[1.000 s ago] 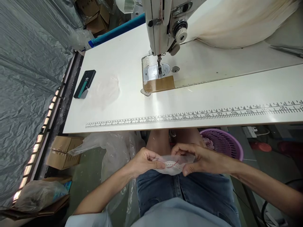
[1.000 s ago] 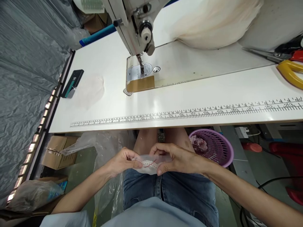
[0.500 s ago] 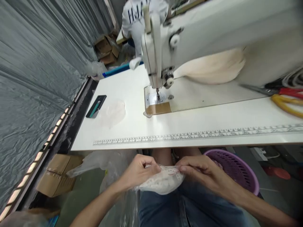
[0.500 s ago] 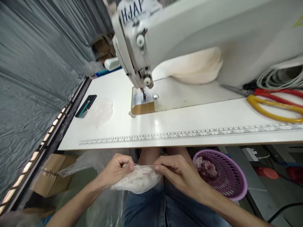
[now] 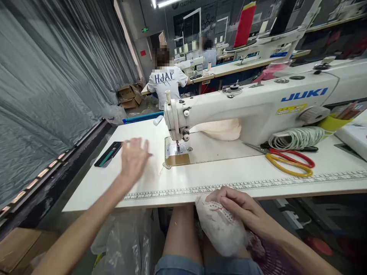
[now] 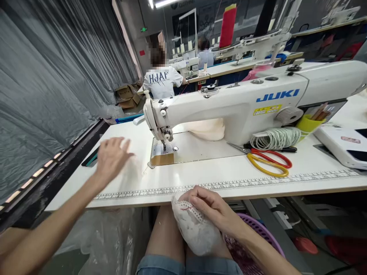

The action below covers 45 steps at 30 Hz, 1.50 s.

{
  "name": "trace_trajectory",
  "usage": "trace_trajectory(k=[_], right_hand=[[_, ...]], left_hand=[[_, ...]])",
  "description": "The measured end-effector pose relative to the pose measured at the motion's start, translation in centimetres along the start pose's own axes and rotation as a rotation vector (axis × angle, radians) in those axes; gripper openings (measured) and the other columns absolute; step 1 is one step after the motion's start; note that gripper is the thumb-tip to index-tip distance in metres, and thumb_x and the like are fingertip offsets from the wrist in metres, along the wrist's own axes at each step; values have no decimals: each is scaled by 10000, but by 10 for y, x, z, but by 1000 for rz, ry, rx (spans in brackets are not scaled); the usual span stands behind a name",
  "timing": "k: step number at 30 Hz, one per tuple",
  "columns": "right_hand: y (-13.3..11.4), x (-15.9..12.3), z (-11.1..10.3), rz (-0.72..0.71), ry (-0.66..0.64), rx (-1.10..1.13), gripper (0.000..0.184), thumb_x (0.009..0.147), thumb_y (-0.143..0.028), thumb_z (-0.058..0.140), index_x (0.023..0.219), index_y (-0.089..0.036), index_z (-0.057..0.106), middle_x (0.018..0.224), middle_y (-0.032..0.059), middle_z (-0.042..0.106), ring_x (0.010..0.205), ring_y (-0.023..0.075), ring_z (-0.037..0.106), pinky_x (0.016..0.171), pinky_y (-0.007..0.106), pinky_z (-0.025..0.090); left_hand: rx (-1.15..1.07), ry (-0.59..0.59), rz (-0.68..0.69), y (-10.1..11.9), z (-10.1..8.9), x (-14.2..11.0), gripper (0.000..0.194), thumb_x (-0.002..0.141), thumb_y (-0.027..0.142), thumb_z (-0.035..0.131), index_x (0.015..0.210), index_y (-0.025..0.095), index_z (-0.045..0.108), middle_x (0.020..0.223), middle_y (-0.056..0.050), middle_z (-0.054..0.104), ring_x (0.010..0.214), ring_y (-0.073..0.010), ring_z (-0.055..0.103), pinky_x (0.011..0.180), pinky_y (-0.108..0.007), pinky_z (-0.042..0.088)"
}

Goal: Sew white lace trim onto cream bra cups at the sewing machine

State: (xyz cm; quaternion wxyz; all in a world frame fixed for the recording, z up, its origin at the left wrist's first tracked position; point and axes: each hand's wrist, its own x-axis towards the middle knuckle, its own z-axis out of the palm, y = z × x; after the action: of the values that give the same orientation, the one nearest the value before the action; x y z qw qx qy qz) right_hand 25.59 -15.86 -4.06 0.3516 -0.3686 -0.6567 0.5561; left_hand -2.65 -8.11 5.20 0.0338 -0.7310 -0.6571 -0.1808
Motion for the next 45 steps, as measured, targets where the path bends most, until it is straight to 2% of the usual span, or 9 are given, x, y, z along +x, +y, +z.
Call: trace_trajectory(k=[2,4,7,11,20,26,32,40,45], right_hand=[[-1,-1,2,-22,-48,35,308,902,-437,448,785,-180,570,889,74,641,790,190,562,701,295,439],[-3,-3,4,-52,-82,58,298,906,-419,452,793,-173,579,901,81,629,802,191,561,698,291,436],[-5,-10,4,-78,-64,12,286,914,-378,452,758,-170,572,893,74,592,780,173,547,686,276,425],[-1,-24,3,-55,-50,-84,251,928,-331,440,753,-183,543,826,44,559,735,153,520,666,260,402],[24,-38,9,16,-40,-226,221,948,-322,395,854,-189,544,797,32,567,711,147,521,635,240,415],[37,-50,7,-427,115,-540,221,909,-157,465,1077,-260,567,1081,84,518,987,198,504,762,306,437],[39,-50,15,-417,80,-763,152,896,-144,473,959,-217,590,909,55,538,777,169,485,653,313,360],[43,-56,13,-171,-48,-363,104,947,-195,367,899,-204,459,925,58,482,794,158,471,673,286,390],[46,-59,10,-133,-70,-161,134,960,-195,324,864,-217,415,865,38,464,759,154,456,664,281,381]], left_hand=[[-397,-274,94,31,19,-39,337,768,308,638,1075,168,624,1174,-139,586,1108,-295,495,872,-381,385],[-871,-747,35,58,39,-77,432,711,405,697,1078,193,619,1099,-89,627,972,-238,571,798,-320,432],[-1346,-956,-318,78,64,-111,431,581,415,793,850,119,631,736,-29,628,665,-135,559,630,-238,419],[-1563,-981,-543,77,83,-123,417,518,309,849,792,101,612,697,-11,619,599,-85,533,611,-215,415],[-1667,-961,-649,77,98,-139,329,555,294,837,717,98,628,654,-20,634,577,-86,547,601,-213,422],[-1572,-932,-638,79,100,-137,341,550,331,834,695,94,636,660,-20,623,626,-89,542,649,-210,408],[-1408,-922,-641,86,102,-139,376,576,394,804,750,96,654,651,-31,616,603,-108,530,626,-238,401],[-1358,-900,-689,91,108,-141,388,559,410,806,706,95,634,645,-24,614,606,-95,521,623,-215,385],[-1356,-934,-693,97,112,-137,399,540,413,809,702,92,636,645,-28,617,600,-97,523,616,-214,379]])
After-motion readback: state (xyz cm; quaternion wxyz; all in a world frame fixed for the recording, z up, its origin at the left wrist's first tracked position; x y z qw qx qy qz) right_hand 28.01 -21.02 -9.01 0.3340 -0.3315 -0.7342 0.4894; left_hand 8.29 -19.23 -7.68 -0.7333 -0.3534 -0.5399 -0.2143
